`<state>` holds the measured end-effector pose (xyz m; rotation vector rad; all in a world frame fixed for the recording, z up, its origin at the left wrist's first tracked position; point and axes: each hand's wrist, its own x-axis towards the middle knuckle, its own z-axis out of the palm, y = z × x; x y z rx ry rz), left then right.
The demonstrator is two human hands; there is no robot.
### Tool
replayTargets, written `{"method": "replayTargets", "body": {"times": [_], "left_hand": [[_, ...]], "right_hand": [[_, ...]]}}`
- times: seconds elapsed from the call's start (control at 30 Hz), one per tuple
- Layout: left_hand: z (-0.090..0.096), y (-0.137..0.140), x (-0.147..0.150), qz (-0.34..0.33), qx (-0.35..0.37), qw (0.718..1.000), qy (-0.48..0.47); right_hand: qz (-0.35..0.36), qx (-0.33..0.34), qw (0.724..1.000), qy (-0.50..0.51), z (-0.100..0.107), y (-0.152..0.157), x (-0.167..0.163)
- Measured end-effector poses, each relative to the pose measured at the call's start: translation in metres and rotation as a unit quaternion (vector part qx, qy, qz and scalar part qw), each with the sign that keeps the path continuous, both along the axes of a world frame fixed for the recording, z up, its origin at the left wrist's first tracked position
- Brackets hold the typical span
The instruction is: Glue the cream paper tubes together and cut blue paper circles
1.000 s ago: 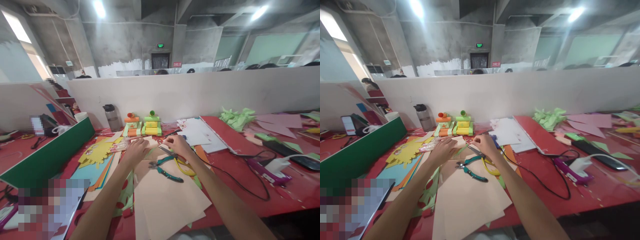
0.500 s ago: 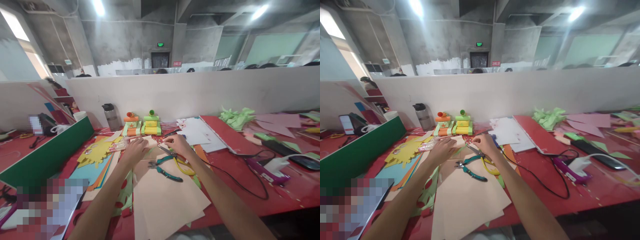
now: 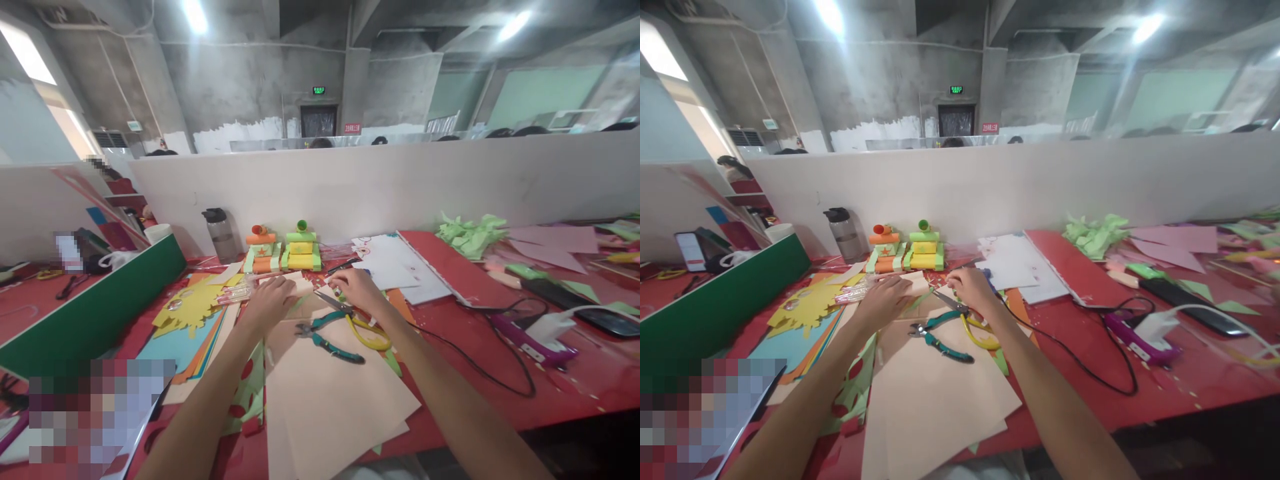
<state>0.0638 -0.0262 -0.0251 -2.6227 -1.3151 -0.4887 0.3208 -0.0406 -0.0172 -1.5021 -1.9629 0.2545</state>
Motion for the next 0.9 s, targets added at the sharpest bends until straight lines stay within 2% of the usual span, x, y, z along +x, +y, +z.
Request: {"method": "replayTargets", "body": {"times": [0.2,0.4,0.6,0.9], "left_hand": [[0.000,0.000,-0.001,-0.001,0.001,1.000,0.001],[0.000,0.001,0.000,-0.006,0.011,1.000,-0.002],[0.003,-0.002,0.001,-0.001,0.008,1.000,0.014],[0.003,-0.005,0.004,-0.006,0.016,0.999,0.041]], "right_hand": [[-0.053,-0.008,0.998,-0.023,0.006,-0.005,0.000],[-0.002,-0.025,0.999,-0.020,-0.005,0.001,-0.003],[0.079,0.012,0.993,0.089,-0.007,-0.003,-0.024],[0.034,0.011,0.996,0.080,-0.005,-0.008,-0.038]]}}
